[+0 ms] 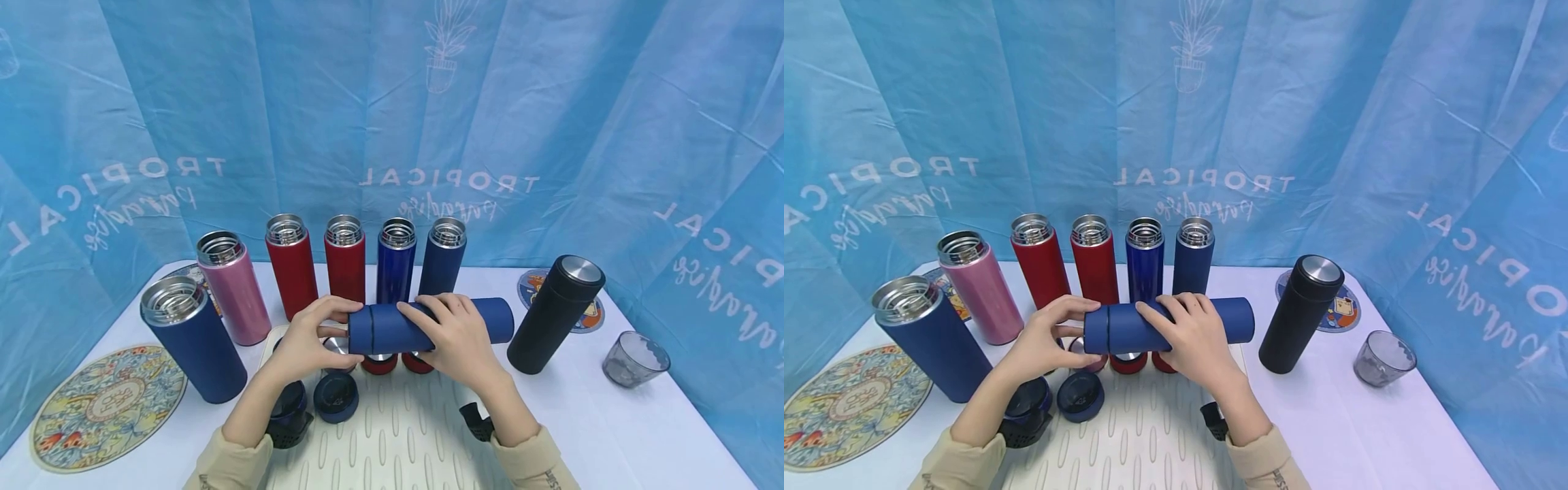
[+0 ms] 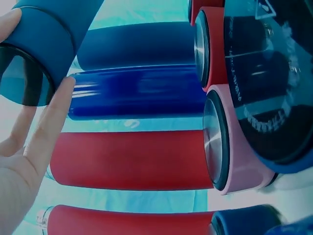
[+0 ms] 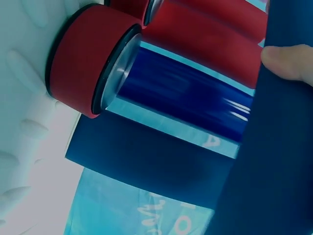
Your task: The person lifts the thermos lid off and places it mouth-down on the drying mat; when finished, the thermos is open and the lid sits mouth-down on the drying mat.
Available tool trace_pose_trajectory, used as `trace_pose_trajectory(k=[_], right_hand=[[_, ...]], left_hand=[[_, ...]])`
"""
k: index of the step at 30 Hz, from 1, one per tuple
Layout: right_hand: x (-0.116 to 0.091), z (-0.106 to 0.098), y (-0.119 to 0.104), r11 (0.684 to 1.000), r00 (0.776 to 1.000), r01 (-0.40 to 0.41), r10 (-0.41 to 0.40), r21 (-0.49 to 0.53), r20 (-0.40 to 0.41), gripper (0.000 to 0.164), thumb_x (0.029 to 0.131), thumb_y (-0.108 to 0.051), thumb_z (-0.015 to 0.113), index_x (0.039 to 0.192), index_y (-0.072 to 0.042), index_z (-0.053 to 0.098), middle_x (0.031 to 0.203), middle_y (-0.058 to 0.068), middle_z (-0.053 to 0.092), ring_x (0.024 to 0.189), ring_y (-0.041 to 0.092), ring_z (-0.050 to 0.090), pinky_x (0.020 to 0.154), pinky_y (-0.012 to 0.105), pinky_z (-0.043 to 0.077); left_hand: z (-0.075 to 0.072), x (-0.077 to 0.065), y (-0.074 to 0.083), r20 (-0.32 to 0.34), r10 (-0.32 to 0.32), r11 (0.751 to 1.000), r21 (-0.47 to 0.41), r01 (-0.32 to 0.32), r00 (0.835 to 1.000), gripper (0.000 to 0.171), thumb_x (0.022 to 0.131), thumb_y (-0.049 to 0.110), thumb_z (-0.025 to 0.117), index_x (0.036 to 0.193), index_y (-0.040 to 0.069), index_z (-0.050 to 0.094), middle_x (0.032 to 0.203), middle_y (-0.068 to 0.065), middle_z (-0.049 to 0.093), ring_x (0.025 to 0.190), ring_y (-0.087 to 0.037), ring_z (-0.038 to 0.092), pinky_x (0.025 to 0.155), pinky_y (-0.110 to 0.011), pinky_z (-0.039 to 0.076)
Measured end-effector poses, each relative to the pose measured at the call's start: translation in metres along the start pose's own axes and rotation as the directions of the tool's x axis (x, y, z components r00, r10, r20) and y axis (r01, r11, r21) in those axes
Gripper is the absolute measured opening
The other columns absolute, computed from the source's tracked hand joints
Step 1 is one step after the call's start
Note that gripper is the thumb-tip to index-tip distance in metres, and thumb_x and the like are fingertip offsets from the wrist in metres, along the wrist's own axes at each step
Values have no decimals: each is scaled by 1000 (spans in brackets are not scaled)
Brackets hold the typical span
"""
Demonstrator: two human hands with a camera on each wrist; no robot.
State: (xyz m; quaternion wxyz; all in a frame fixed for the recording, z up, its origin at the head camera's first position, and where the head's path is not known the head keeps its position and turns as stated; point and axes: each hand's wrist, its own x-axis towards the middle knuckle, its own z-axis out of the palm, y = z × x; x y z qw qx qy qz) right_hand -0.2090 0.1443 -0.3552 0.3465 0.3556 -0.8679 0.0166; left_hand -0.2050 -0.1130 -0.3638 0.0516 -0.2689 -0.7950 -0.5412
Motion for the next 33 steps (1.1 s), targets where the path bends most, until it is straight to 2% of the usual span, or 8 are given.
trace_pose_trajectory(k=[5, 11, 16, 21, 23, 26, 30, 33], right_hand=[[3, -4, -1, 999, 998, 28, -30, -43, -48, 81, 53, -37, 88, 126, -26, 55, 115, 7, 60, 101, 28, 54, 88, 45, 45], [3, -5, -2, 998, 998, 28, -31, -56, -50, 81, 53, -37, 88, 126, -27, 54, 116, 7, 60, 102, 28, 54, 89, 45, 44], [3, -6, -2, 997, 998, 31, -35, -69, -52, 81, 53, -37, 88, 126, -26, 54, 116, 8, 60, 102, 29, 54, 89, 44, 45], [2, -6, -2, 997, 998, 35, -39, -63, -56, 80, 53, -36, 88, 125, -26, 55, 115, 8, 60, 103, 29, 54, 89, 45, 44], [2, -6, -2, 998, 998, 36, -39, -59, -53, 80, 53, -36, 88, 125, -26, 55, 115, 8, 60, 102, 29, 54, 90, 45, 44], [2, -6, 0, 999, 999, 20, -22, -45, -42, 81, 52, -34, 89, 126, -26, 55, 116, 8, 60, 102, 29, 54, 90, 45, 44], [1, -6, 3, 999, 999, -22, 21, -36, -25, 82, 52, -32, 89, 126, -25, 55, 117, 7, 59, 102, 29, 53, 90, 45, 43], [0, -6, 6, 998, 999, -43, 42, -35, -22, 82, 52, -31, 89, 126, -25, 55, 118, 8, 59, 102, 29, 53, 91, 46, 42]], left_hand=[[-2, 1, 1, 16, -157, 979, -129, 157, 988, 65, 70, 12, 80, 128, 12, 50, 119, -17, 48, 89, -29, 63, 72, -37, 55], [-1, 1, 8, -9, -249, 965, -91, 247, 968, 56, 75, 19, 76, 125, 14, 51, 113, -17, 52, 87, -26, 60, 71, -35, 56], [3, 1, 13, -31, -363, 927, -112, 358, 931, 48, 81, 25, 71, 122, 11, 51, 111, -18, 54, 83, -24, 63, 70, -41, 56], [7, 3, 14, -72, -408, 913, -48, 405, 910, 43, 84, 31, 67, 119, 9, 53, 103, -16, 59, 80, -23, 63, 70, -42, 55], [7, 3, 13, -63, -398, 917, -33, 397, 915, 45, 85, 32, 65, 123, 11, 51, 105, -15, 58, 83, -25, 62, 71, -42, 55], [7, 3, 12, -36, -329, 944, -36, 328, 944, 57, 82, 28, 70, 132, 17, 44, 120, -15, 52, 99, -29, 58, 79, -44, 53], [7, 2, 13, -17, -148, 989, -27, 147, 989, 78, 70, 20, 80, 137, 22, 39, 138, -9, 38, 122, -31, 43, 93, -47, 45], [7, 1, 14, -15, -49, 998, -27, 48, 999, 77, 67, 11, 81, 134, 19, 44, 139, -6, 37, 125, -30, 41, 95, -47, 42]])
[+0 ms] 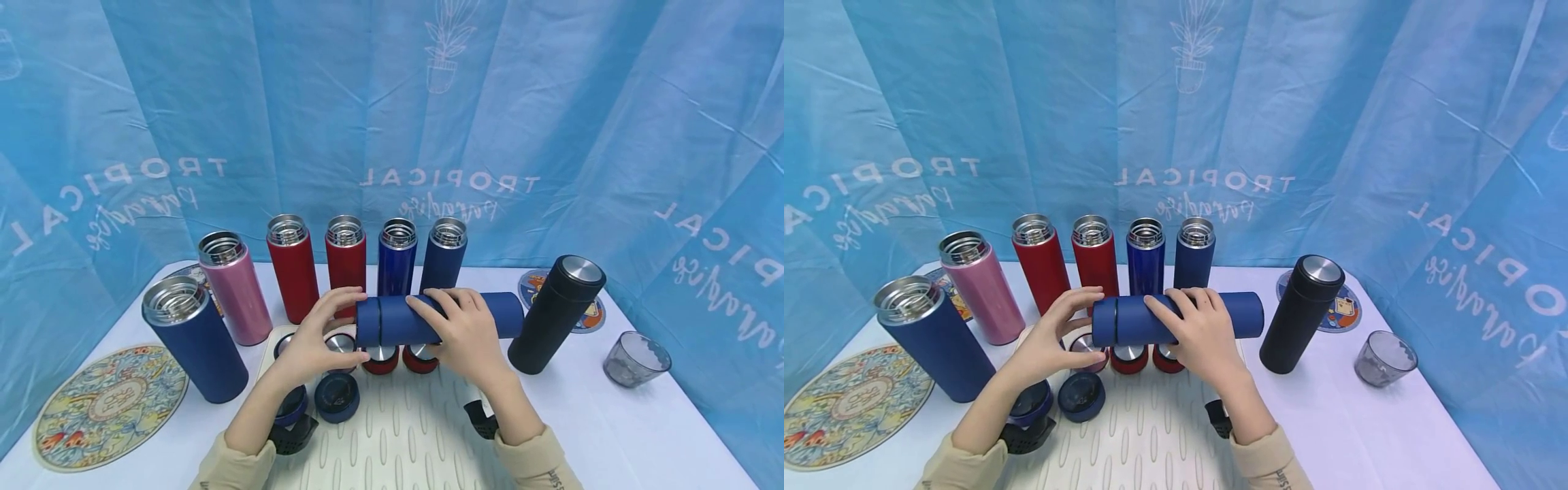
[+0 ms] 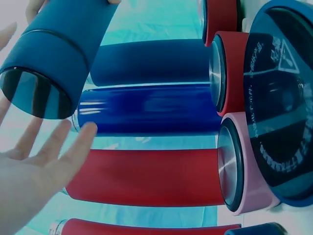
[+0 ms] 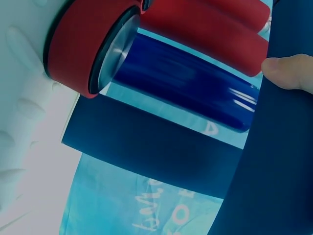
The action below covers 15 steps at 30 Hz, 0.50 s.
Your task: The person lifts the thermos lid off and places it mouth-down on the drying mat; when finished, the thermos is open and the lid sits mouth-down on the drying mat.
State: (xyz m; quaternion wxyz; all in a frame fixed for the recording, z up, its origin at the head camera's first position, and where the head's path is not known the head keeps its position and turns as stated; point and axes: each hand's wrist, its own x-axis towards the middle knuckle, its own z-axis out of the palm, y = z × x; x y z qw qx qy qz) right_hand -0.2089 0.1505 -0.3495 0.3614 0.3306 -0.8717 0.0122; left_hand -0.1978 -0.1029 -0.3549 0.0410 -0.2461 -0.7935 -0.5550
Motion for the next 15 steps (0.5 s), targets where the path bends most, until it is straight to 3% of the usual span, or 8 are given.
trace_pose_trajectory(k=[5, 9, 15], right_hand=[[-1, 0, 2, 1000, 1000, -1, 1, 2, -2, 83, 51, -30, 89, 126, -25, 55, 119, 8, 58, 102, 29, 53, 91, 46, 42], [0, 0, 1, 1000, 1000, 9, -9, -2, 1, 82, 52, -32, 89, 126, -25, 55, 118, 8, 59, 102, 29, 53, 91, 46, 43], [1, -2, 0, 1000, 1000, 26, -26, -11, -13, 79, 54, -33, 88, 126, -26, 55, 117, 8, 59, 102, 29, 53, 90, 46, 43]], left_hand=[[0, 0, -1, -7, 19, 998, -51, -19, 1000, 67, 69, -1, 77, 129, 12, 50, 136, -7, 40, 121, -32, 46, 91, -43, 46], [-2, 0, -3, -8, -6, 998, -63, 5, 1000, 66, 70, 1, 77, 129, 13, 49, 131, -9, 45, 114, -32, 51, 88, -37, 49], [-4, 0, -3, -7, -126, 987, -103, 125, 992, 58, 79, 12, 72, 130, 18, 47, 123, -13, 50, 104, -31, 54, 82, -36, 53]])
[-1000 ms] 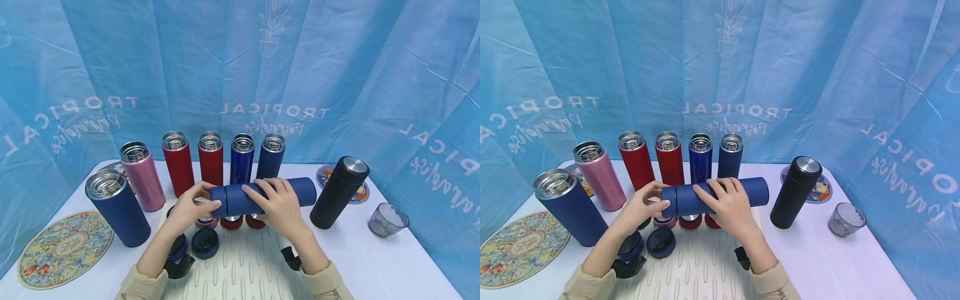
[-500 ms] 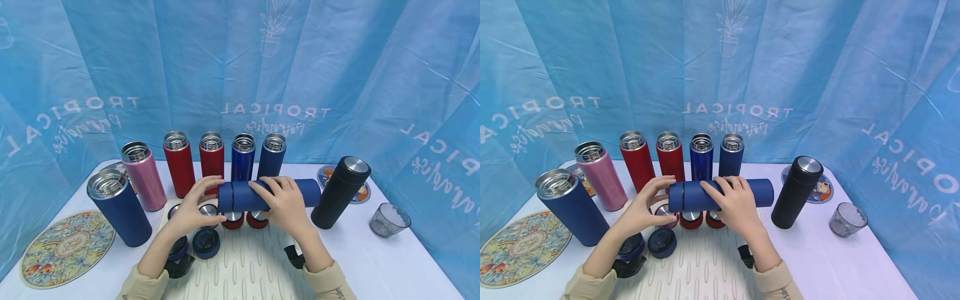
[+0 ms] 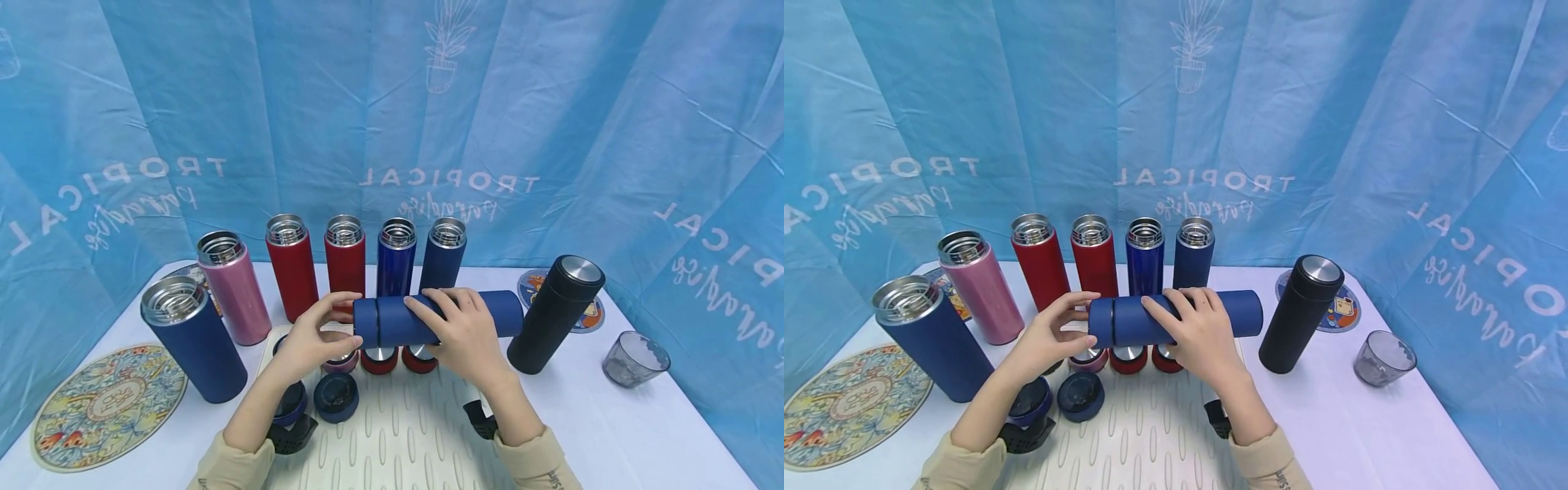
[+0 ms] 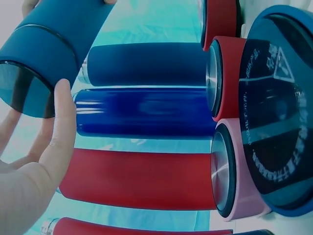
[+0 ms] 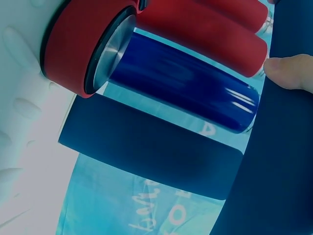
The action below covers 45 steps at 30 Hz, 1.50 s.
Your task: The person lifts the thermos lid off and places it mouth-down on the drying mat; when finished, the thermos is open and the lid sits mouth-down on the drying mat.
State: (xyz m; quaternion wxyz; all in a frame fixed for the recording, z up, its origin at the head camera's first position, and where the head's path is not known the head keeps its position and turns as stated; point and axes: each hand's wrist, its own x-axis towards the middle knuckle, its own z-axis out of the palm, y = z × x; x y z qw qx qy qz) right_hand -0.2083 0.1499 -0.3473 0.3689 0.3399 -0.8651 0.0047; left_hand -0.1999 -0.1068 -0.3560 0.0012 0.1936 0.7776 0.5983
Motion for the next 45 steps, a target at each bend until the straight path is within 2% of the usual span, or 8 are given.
trace_pose_trajectory(k=[4, 8, 14, 22, 27, 37, 41, 45], right_hand=[[0, 0, -1, 1000, 1000, 8, -8, 1, -5, 79, 54, -33, 88, 125, -26, 55, 117, 8, 60, 102, 29, 53, 90, 46, 43], [0, -1, -1, 1000, 1000, 14, -14, -4, -2, 80, 53, -34, 88, 126, -26, 55, 117, 8, 60, 102, 29, 53, 90, 46, 43], [0, 0, -1, 1000, 1000, 13, -13, 8, -1, 81, 54, -36, 88, 127, -26, 55, 116, 7, 61, 101, 29, 55, 89, 45, 44], [-1, 1, 0, 999, 1000, 11, -10, 32, -1, 83, 53, -36, 88, 128, -26, 54, 114, 8, 61, 99, 29, 56, 88, 46, 45], [0, 1, 0, 1000, 1000, 19, -19, 25, -4, 83, 53, -37, 88, 128, -26, 54, 114, 8, 61, 99, 29, 56, 88, 45, 45], [0, 0, 0, 999, 1000, 30, -30, 28, -8, 83, 54, -38, 87, 129, -26, 53, 115, 8, 61, 100, 29, 56, 88, 46, 45], [0, 0, -1, 999, 1000, 27, -27, 31, -3, 82, 54, -38, 87, 129, -25, 53, 115, 8, 61, 100, 29, 56, 89, 46, 45], [-1, 0, 0, 1000, 1000, 7, -8, 22, 12, 83, 54, -39, 87, 128, -26, 54, 116, 8, 60, 100, 29, 56, 89, 46, 44]], left_hand=[[2, 0, 0, -22, -71, 997, 10, 71, 997, 51, 83, 19, 68, 130, 18, 47, 120, -15, 50, 99, -30, 56, 78, -40, 54], [2, 0, 0, -14, -74, 997, 14, 75, 997, 55, 84, 22, 66, 133, 17, 43, 123, -16, 47, 101, -31, 54, 79, -41, 53], [0, 0, -1, 42, 40, 999, -18, -39, 998, 74, 74, 14, 77, 136, 21, 38, 138, -11, 32, 117, -35, 45, 88, -46, 48], [-2, 0, -1, 74, 130, 991, -16, -129, 989, 66, 72, -1, 74, 130, 14, 46, 136, -8, 37, 120, -32, 39, 90, -47, 47], [-2, 0, -1, 80, 92, 996, -29, -90, 992, 63, 75, 5, 73, 131, 15, 44, 131, -11, 40, 113, -34, 44, 87, -42, 50], [-1, 1, -1, 63, -113, 994, -1, 114, 992, 53, 85, 26, 64, 134, 22, 41, 128, -17, 43, 109, -36, 49, 79, -45, 52], [-1, 1, -1, 70, -121, 992, -11, 122, 990, 57, 85, 28, 64, 136, 22, 38, 131, -18, 39, 109, -36, 49, 81, -48, 52], [-1, 1, -2, 75, -58, 998, -17, 60, 995, 73, 78, 19, 73, 138, 25, 33, 139, -13, 29, 117, -37, 45, 86, -46, 50]])
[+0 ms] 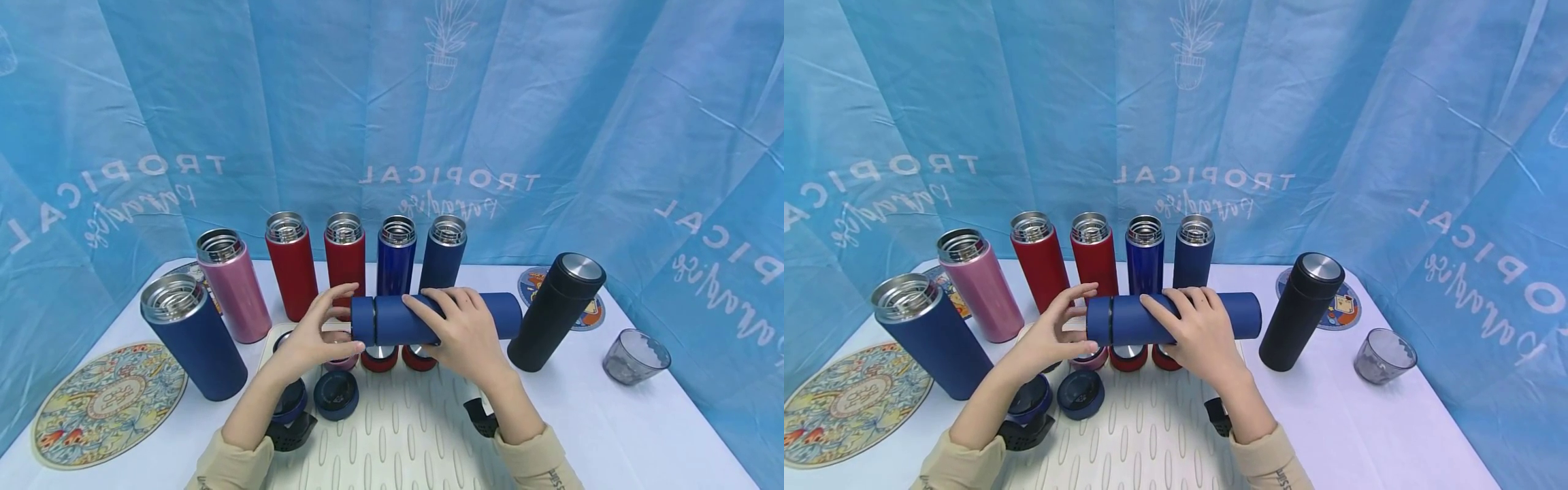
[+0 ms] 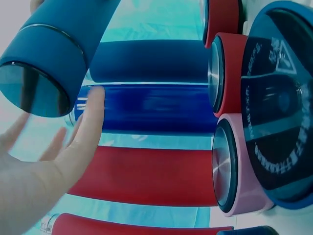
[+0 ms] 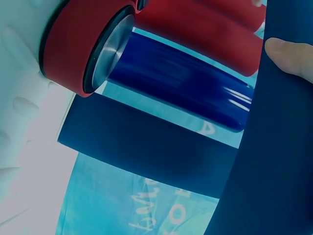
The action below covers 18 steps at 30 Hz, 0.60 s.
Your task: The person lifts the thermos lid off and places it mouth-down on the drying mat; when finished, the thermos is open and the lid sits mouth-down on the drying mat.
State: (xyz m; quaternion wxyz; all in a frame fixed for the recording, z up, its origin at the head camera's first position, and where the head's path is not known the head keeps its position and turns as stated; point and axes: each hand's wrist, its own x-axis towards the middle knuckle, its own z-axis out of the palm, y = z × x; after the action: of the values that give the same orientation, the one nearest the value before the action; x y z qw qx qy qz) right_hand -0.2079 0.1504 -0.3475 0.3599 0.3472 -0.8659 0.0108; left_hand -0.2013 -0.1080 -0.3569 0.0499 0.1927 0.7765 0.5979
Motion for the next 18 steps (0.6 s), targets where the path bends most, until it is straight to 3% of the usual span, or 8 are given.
trace_pose_trajectory(k=[5, 8, 13, 18], right_hand=[[-1, 0, 1, 1000, 1000, -15, 15, -2, 2, 84, 53, -39, 88, 129, -26, 53, 116, 8, 60, 101, 29, 55, 90, 46, 43], [0, 0, 2, 1000, 1000, -11, 11, 4, -4, 84, 53, -38, 88, 129, -26, 53, 116, 8, 60, 101, 29, 55, 90, 46, 43], [0, 0, 2, 1000, 1000, -5, 5, 1, -4, 84, 53, -38, 88, 129, -27, 53, 116, 8, 60, 101, 29, 55, 90, 46, 43], [-1, -1, 1, 1000, 1000, -6, 6, 3, 0, 84, 54, -38, 87, 129, -27, 52, 117, 8, 60, 101, 29, 55, 91, 46, 43]], left_hand=[[-1, 1, -1, -12, 120, 993, -5, -120, 993, 75, 70, 2, 76, 133, 19, 40, 137, -10, 32, 120, -35, 42, 90, -50, 45], [-1, 0, 0, -19, 141, 990, -3, -141, 990, 70, 70, 0, 76, 130, 15, 43, 133, -11, 37, 116, -34, 44, 90, -51, 46], [-2, -1, 2, -9, 89, 995, -33, -89, 996, 66, 74, 7, 74, 132, 15, 42, 128, -13, 41, 111, -34, 46, 87, -44, 50], [-2, -1, 2, -12, -6, 1000, -28, 6, 1000, 60, 81, 17, 69, 133, 19, 40, 128, -15, 42, 111, -33, 47, 83, -39, 52]])
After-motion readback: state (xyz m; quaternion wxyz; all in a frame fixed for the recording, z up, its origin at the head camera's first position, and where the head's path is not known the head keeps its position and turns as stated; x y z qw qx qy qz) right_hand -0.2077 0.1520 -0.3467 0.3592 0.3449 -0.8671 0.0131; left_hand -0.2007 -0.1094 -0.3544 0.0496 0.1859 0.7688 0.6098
